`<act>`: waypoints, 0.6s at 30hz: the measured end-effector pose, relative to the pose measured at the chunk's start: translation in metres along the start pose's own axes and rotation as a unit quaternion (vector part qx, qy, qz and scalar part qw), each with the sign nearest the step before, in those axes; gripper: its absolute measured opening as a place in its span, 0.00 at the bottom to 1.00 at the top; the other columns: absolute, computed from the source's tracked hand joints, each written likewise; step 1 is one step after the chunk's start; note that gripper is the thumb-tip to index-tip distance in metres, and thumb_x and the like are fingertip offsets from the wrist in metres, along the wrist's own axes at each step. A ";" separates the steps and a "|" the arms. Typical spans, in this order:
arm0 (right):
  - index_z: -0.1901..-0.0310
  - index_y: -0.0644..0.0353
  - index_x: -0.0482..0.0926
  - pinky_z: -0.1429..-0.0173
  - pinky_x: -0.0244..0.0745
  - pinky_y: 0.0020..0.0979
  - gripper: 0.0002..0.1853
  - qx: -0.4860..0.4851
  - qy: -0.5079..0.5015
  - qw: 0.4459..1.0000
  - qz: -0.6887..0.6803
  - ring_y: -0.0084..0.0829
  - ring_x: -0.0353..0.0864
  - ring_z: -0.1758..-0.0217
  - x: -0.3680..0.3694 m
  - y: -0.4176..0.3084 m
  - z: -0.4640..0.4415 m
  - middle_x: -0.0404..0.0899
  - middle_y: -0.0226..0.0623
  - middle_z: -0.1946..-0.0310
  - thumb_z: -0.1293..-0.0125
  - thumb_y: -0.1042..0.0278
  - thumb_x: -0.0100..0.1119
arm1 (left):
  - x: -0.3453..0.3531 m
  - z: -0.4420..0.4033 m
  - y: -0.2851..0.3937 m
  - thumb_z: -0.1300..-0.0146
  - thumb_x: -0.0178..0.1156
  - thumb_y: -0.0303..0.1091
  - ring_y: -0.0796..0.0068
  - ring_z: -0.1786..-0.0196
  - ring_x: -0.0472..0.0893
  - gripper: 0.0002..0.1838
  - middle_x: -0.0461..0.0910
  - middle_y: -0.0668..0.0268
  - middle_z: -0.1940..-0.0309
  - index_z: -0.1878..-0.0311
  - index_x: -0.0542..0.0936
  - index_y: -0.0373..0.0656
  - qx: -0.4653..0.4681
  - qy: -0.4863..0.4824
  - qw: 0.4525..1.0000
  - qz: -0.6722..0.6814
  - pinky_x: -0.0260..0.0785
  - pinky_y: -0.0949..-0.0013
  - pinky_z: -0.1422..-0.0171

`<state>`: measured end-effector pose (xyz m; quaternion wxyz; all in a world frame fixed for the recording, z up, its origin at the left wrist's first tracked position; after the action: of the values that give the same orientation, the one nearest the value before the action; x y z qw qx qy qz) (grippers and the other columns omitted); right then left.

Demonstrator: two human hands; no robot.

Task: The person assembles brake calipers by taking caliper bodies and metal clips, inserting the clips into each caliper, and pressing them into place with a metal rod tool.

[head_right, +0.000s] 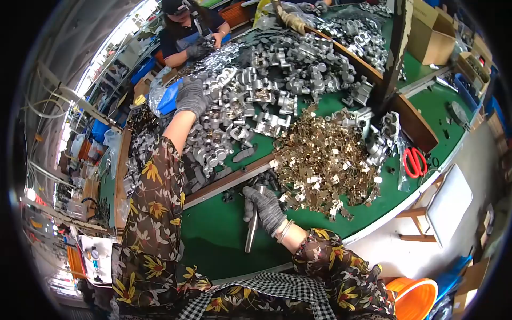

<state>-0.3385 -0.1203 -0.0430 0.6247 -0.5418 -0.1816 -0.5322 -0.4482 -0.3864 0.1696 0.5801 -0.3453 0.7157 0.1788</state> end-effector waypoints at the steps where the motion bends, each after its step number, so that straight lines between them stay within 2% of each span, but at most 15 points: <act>1: 0.72 0.56 0.71 0.82 0.71 0.29 0.11 -0.002 -0.005 1.000 0.004 0.26 0.71 0.86 0.001 0.000 -0.001 0.70 0.31 0.85 0.33 0.62 0.57 | -0.005 0.003 0.004 0.51 0.68 0.57 0.52 0.30 0.63 0.41 0.63 0.50 0.33 0.34 0.68 0.56 -0.012 0.000 1.000 -0.017 0.55 0.55 0.27; 2: 0.71 0.57 0.72 0.81 0.71 0.29 0.10 -0.003 -0.007 1.000 0.009 0.26 0.70 0.86 0.001 0.000 -0.001 0.70 0.31 0.85 0.33 0.63 0.56 | -0.004 0.003 0.010 0.51 0.67 0.59 0.48 0.28 0.58 0.43 0.56 0.48 0.30 0.32 0.65 0.55 -0.001 -0.022 1.000 -0.013 0.53 0.54 0.26; 4: 0.70 0.58 0.73 0.81 0.72 0.29 0.09 -0.002 -0.005 1.000 0.015 0.26 0.70 0.86 0.001 -0.001 0.001 0.69 0.31 0.85 0.33 0.64 0.54 | -0.004 0.004 0.014 0.51 0.67 0.60 0.48 0.29 0.59 0.45 0.59 0.49 0.32 0.31 0.64 0.54 -0.012 -0.009 0.999 -0.033 0.53 0.55 0.26; 5: 0.73 0.58 0.73 0.81 0.71 0.29 0.12 0.006 -0.005 0.999 0.032 0.26 0.70 0.86 0.001 -0.001 0.002 0.69 0.31 0.86 0.33 0.63 0.55 | -0.010 0.007 0.021 0.51 0.67 0.60 0.48 0.30 0.60 0.45 0.59 0.50 0.32 0.31 0.64 0.54 -0.021 -0.009 0.999 -0.046 0.53 0.56 0.26; 6: 0.75 0.58 0.72 0.81 0.71 0.29 0.13 0.006 -0.010 0.999 0.036 0.27 0.70 0.87 0.003 -0.004 0.003 0.69 0.31 0.87 0.33 0.63 0.55 | -0.015 0.006 0.024 0.52 0.69 0.55 0.49 0.33 0.64 0.41 0.63 0.51 0.35 0.34 0.67 0.53 -0.032 0.053 0.995 -0.080 0.57 0.56 0.29; 9: 0.80 0.57 0.71 0.82 0.69 0.27 0.18 -0.002 -0.016 0.998 0.055 0.27 0.70 0.88 0.003 -0.003 0.003 0.70 0.32 0.88 0.32 0.60 0.55 | -0.051 0.027 0.090 0.54 0.70 0.48 0.51 0.38 0.68 0.36 0.67 0.51 0.40 0.40 0.72 0.50 0.122 0.199 0.972 -0.008 0.61 0.55 0.34; 10: 0.81 0.56 0.71 0.84 0.67 0.26 0.19 -0.011 -0.021 0.998 0.056 0.26 0.71 0.89 0.004 -0.003 0.003 0.70 0.32 0.89 0.32 0.58 0.56 | -0.057 0.034 0.119 0.56 0.70 0.43 0.51 0.43 0.71 0.32 0.72 0.53 0.46 0.45 0.75 0.48 0.183 0.170 0.964 0.088 0.64 0.55 0.37; 11: 0.82 0.56 0.71 0.85 0.66 0.24 0.21 -0.021 -0.025 0.998 0.057 0.25 0.71 0.89 0.005 -0.004 0.002 0.71 0.32 0.89 0.33 0.56 0.57 | -0.031 0.022 0.144 0.52 0.69 0.44 0.53 0.44 0.73 0.29 0.75 0.53 0.50 0.44 0.75 0.49 0.232 0.117 0.961 0.091 0.65 0.56 0.37; 13: 0.81 0.57 0.71 0.84 0.65 0.24 0.20 -0.020 -0.022 0.997 0.064 0.25 0.71 0.89 0.004 -0.004 0.002 0.71 0.32 0.90 0.33 0.56 0.56 | 0.001 0.025 0.187 0.46 0.66 0.45 0.53 0.45 0.76 0.26 0.76 0.52 0.49 0.45 0.75 0.47 0.224 -0.063 0.973 0.002 0.66 0.56 0.37; 15: 0.81 0.57 0.71 0.84 0.66 0.24 0.20 -0.025 -0.024 0.997 0.071 0.25 0.72 0.89 0.004 -0.005 0.002 0.71 0.32 0.90 0.33 0.56 0.57 | 0.032 0.016 0.201 0.42 0.62 0.49 0.53 0.45 0.78 0.25 0.77 0.51 0.48 0.47 0.76 0.44 0.124 -0.179 0.974 0.057 0.69 0.56 0.39; 16: 0.81 0.57 0.71 0.83 0.66 0.25 0.20 -0.025 -0.025 0.997 0.062 0.25 0.72 0.88 0.005 -0.006 0.002 0.71 0.32 0.89 0.33 0.57 0.57 | 0.036 0.017 0.217 0.41 0.60 0.52 0.52 0.46 0.79 0.25 0.77 0.51 0.47 0.49 0.77 0.42 0.152 -0.179 0.971 0.051 0.70 0.56 0.40; 18: 0.78 0.57 0.70 0.82 0.68 0.26 0.17 -0.025 -0.017 0.998 0.063 0.26 0.72 0.88 0.007 -0.013 0.007 0.72 0.32 0.88 0.33 0.59 0.57 | 0.047 0.004 0.246 0.44 0.62 0.52 0.52 0.47 0.79 0.25 0.77 0.49 0.47 0.51 0.78 0.42 0.187 -0.144 0.969 0.068 0.72 0.56 0.43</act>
<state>-0.3449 -0.1159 -0.0284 0.6402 -0.5766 -0.1448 -0.4865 -0.6222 -0.2261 0.0884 0.7177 -0.1520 0.6674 0.1282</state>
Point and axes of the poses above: each hand's wrist, its own z-axis away from the middle knuckle, its own x-axis out of the palm, y = z × x, the point moved 10 cm from there along -z, towards the middle knuckle
